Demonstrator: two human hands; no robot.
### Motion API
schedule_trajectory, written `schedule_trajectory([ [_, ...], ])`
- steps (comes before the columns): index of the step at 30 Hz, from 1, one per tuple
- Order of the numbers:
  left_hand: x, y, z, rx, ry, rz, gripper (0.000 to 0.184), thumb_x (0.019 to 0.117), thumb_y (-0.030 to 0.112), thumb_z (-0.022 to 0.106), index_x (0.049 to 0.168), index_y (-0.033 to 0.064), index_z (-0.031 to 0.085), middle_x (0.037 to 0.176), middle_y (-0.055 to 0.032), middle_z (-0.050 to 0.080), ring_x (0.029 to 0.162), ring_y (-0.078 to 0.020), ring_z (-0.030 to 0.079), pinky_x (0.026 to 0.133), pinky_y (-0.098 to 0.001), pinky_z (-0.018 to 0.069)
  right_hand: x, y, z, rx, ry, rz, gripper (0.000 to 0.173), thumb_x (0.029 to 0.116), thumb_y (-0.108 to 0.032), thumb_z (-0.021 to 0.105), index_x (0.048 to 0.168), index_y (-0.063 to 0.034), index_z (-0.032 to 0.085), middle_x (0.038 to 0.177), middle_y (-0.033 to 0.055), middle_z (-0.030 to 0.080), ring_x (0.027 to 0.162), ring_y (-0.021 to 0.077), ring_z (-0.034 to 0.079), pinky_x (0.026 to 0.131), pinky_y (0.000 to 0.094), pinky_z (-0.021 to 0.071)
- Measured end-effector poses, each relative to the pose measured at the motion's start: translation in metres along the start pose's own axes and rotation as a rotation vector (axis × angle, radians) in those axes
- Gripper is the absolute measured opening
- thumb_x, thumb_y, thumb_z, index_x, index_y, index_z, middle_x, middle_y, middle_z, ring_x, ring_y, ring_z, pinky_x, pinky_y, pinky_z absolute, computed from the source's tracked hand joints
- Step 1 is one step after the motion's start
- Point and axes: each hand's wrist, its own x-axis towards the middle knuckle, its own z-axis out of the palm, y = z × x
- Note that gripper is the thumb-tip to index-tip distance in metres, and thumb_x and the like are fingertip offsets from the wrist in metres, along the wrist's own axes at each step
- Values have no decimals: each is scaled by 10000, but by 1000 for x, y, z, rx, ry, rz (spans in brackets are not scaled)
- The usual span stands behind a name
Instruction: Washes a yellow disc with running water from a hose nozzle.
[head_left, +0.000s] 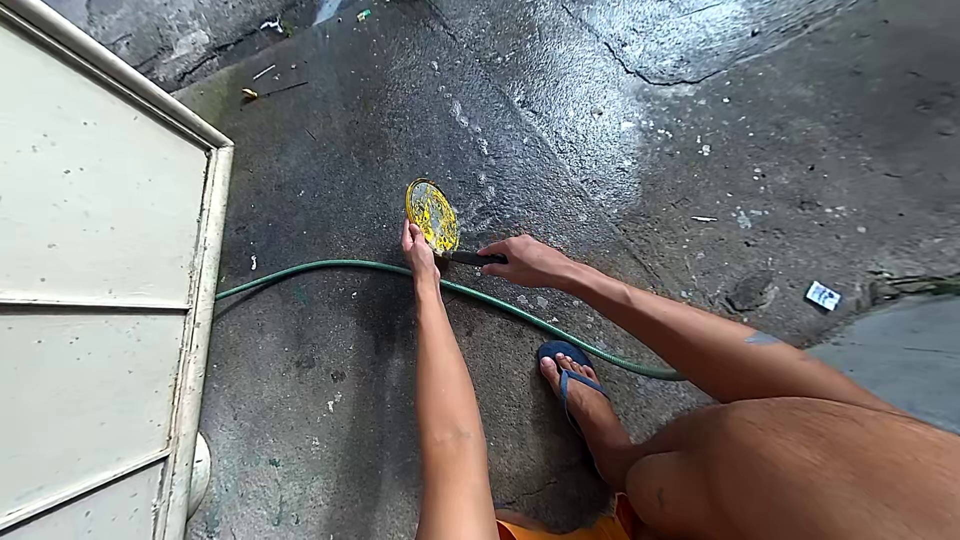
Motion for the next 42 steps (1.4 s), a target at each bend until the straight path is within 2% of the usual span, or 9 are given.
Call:
schedule_trajectory([
  [7,0,1,0,16,1,11,477,1124,257,369,1536,23,425,1552,-170,462,1435,-183,443,1208,-357,343,3,6,4,-20,-22,48,356,1031,-362,604,1335,-203,698,1062,92,749,981,266,714,871,531,562],
  [16,-1,-1,1,7,-10,4,485,1121,255,386,1548,26,408,1580,-165,429,1464,-179,407,1222,-347,320,11,19,10,-25,-19,78,323,1028,-322,608,1301,-186,714,1049,107,746,965,284,713,851,547,558],
  [30,-1,-2,1,23,-34,54,467,1120,228,370,1532,15,429,1549,-169,468,1437,-178,443,1209,-352,345,23,39,14,-20,-5,129,324,1021,-330,615,1282,-172,722,1041,126,745,967,310,713,844,571,557],
  [38,-2,-3,1,19,-24,48,454,1120,233,379,1515,24,459,1529,-163,489,1419,-180,461,1196,-363,366,18,25,13,-26,-34,104,340,1027,-334,605,1316,-187,706,1074,117,745,996,298,710,869,564,554],
  [42,-4,-2,0,27,-27,44,460,1121,239,378,1520,24,455,1536,-167,484,1427,-179,455,1202,-354,355,14,17,13,-10,-36,88,328,1028,-340,604,1307,-202,709,1045,101,746,957,279,714,841,551,560],
])
